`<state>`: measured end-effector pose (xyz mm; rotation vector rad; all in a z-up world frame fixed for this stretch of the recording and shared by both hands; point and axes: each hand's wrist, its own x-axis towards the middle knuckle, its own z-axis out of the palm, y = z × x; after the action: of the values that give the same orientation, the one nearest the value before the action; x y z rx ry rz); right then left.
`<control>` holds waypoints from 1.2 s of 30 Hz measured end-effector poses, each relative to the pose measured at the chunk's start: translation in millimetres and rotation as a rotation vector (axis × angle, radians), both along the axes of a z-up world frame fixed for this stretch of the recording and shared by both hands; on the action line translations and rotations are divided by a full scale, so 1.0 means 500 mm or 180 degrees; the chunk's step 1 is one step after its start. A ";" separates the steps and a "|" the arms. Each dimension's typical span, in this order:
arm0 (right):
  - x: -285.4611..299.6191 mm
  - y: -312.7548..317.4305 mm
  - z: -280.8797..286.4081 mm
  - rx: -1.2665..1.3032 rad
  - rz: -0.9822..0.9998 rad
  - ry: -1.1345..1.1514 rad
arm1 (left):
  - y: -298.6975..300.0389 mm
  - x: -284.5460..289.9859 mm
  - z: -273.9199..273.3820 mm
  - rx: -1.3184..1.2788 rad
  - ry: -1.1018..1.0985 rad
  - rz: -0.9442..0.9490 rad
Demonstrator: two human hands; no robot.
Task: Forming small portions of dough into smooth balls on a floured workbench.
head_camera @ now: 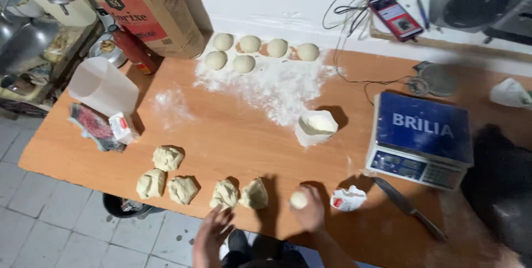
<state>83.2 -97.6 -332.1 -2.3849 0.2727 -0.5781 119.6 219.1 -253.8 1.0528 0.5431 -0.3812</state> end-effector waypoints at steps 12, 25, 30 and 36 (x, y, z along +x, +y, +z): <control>0.271 0.075 0.368 0.1080 0.1204 -0.0063 | -0.310 0.295 0.079 -0.1287 0.0087 -0.0520; 0.929 -0.127 0.191 0.2286 -0.0382 -0.0498 | -0.279 0.756 -0.010 -0.0750 -0.0442 -0.1210; 0.961 -0.150 0.081 -0.0472 -0.0430 0.1247 | -0.163 0.688 -0.244 -0.0228 0.0131 -0.1270; 0.949 -0.151 0.061 -0.0523 -0.0387 0.0806 | -0.105 0.643 -0.323 -0.0022 -0.0231 -0.1480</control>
<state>557.6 -172.9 -301.4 -2.6164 0.5011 -0.3635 441.3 166.4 -415.1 1.1793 0.2263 -0.7489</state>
